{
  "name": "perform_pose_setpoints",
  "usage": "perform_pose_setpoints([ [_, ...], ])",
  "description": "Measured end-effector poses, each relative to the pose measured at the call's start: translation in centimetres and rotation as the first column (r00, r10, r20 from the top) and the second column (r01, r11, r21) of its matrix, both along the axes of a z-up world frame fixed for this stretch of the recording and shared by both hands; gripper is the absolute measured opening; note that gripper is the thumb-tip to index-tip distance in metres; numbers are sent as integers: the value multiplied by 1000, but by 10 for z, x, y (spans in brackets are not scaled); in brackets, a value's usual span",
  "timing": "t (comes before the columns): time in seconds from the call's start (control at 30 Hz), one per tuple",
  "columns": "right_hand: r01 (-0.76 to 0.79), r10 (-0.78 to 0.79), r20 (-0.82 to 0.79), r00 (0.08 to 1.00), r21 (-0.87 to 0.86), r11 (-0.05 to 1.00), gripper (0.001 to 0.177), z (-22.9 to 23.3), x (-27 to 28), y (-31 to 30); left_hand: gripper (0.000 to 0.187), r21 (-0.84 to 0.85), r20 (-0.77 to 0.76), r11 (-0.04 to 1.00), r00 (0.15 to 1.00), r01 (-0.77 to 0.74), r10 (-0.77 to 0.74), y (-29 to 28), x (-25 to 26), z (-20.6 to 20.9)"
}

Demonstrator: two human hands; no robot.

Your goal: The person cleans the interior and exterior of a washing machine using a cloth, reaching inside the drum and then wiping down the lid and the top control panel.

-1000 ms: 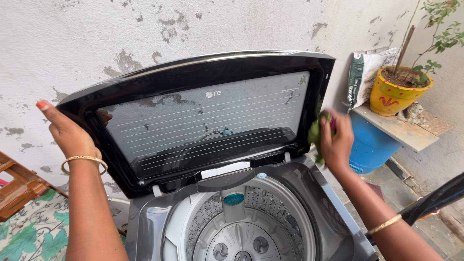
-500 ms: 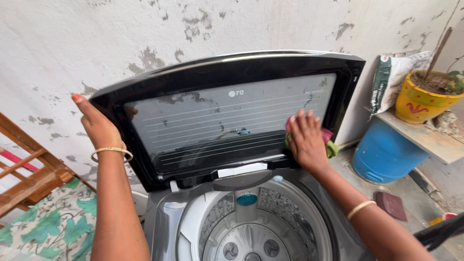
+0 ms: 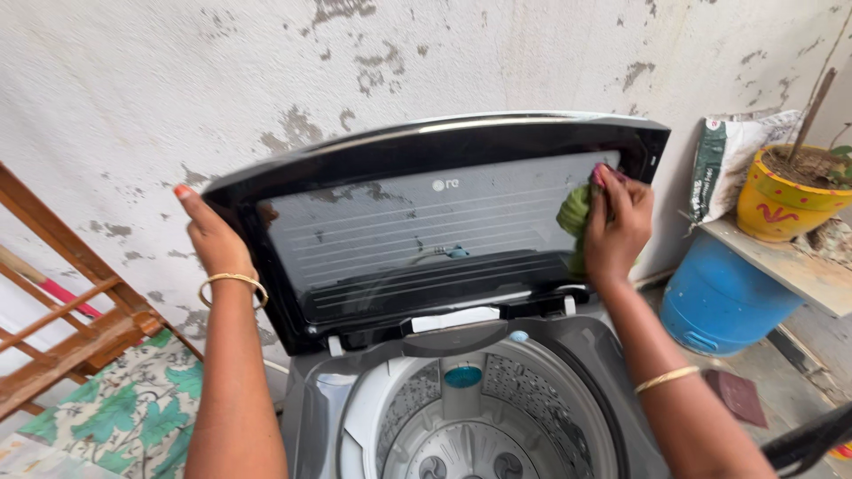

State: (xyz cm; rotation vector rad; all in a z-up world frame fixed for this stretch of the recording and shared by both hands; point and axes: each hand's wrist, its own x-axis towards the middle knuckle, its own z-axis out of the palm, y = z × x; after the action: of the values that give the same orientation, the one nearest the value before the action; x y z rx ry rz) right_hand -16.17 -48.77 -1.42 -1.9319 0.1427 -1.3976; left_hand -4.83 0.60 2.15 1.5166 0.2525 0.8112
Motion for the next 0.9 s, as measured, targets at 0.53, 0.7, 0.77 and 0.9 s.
perform_pose_setpoints([
  [0.53, -61, 63, -40, 997, 30, 998, 63, -21, 34, 152, 71, 42, -103, 980, 977, 194, -189, 3, 5, -10],
  [0.7, -134, 132, -28, 991, -309, 941, 66, -9, 27, 298, 71, 11, -172, 892, 879, 453, -444, 9, 9, -16],
  [0.77, -188, 169, -85, 982, -495, 848, 64, -4, 22, 329, 70, 60, -20, 774, 776, 631, -631, 16, 1, -15],
  [0.9, -311, 290, -123, 949, -513, 800, 64, 18, 5, 342, 76, -56, -203, 703, 681, 709, -704, 28, -4, -13],
])
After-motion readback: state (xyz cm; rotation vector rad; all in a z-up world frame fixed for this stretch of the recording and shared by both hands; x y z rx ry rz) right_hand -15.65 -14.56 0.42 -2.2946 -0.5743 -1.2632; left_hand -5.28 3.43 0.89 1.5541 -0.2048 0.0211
